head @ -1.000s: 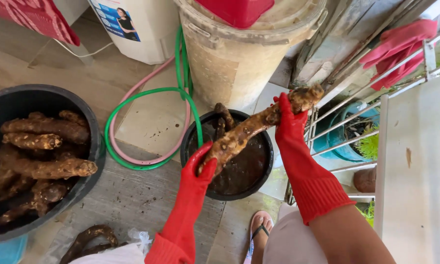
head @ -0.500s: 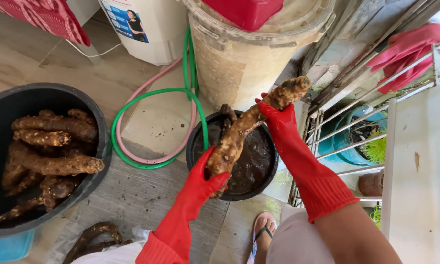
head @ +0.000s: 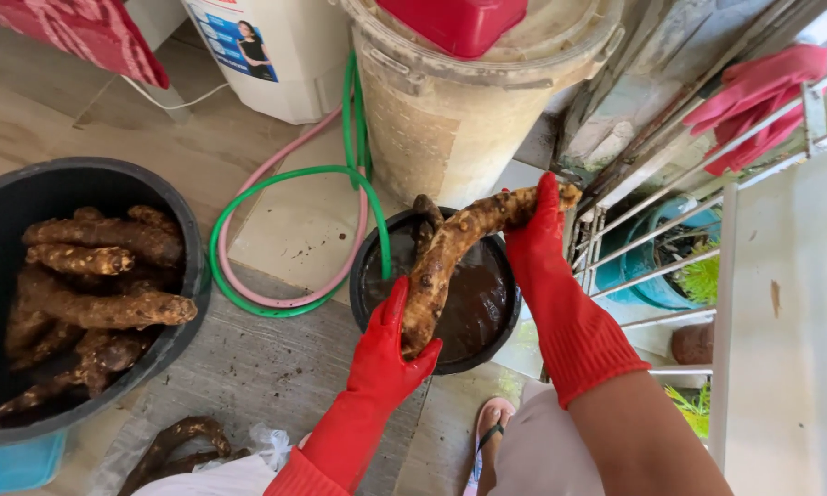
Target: Washing and scrubbing large roots in a bucket of water and transferring them to another container.
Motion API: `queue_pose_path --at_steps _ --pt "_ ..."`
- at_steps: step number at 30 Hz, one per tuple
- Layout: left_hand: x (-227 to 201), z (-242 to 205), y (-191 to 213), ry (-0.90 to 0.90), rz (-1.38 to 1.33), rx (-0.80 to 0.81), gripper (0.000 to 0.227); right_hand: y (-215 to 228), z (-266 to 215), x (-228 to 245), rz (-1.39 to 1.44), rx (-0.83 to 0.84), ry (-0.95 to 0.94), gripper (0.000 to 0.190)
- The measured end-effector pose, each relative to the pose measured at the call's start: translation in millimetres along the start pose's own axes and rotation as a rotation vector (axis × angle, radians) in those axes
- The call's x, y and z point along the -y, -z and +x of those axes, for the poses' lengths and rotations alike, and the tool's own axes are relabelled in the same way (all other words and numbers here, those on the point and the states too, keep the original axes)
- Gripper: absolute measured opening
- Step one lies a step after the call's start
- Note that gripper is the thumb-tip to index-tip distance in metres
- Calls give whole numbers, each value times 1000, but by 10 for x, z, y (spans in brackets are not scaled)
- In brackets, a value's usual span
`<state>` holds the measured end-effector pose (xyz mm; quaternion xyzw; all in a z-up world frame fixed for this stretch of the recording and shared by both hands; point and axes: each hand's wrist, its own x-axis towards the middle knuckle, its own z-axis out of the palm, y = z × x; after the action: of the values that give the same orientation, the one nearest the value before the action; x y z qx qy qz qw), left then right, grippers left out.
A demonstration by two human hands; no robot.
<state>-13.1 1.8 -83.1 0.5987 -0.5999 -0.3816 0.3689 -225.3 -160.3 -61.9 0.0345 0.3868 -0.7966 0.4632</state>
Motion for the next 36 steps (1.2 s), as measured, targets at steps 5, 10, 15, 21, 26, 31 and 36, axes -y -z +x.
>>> queue_pose_path --at_steps 5,10,15,21,26,31,36 --pt "72 -4 133 -22 -12 -24 102 147 256 87 -94 337 -258 83" --pt "313 59 352 -42 50 -134 100 281 238 -81 -282 376 -184 63" --pt "-176 -14 831 343 -16 163 93 1207 798 -735 -1603 734 769 86" --pt "379 -80 950 352 386 270 100 1332 76 -1133 -746 -169 -215 45" --pt "181 -104 904 319 567 369 91 2015 448 -1310 -1370 6 71 44" --pt "374 -150 632 -209 816 164 84 2534 1454 -1896 -2692 381 -310 57" --pt "153 -191 720 -627 900 -129 73 2778 1590 -1727 -2658 597 -2 71"
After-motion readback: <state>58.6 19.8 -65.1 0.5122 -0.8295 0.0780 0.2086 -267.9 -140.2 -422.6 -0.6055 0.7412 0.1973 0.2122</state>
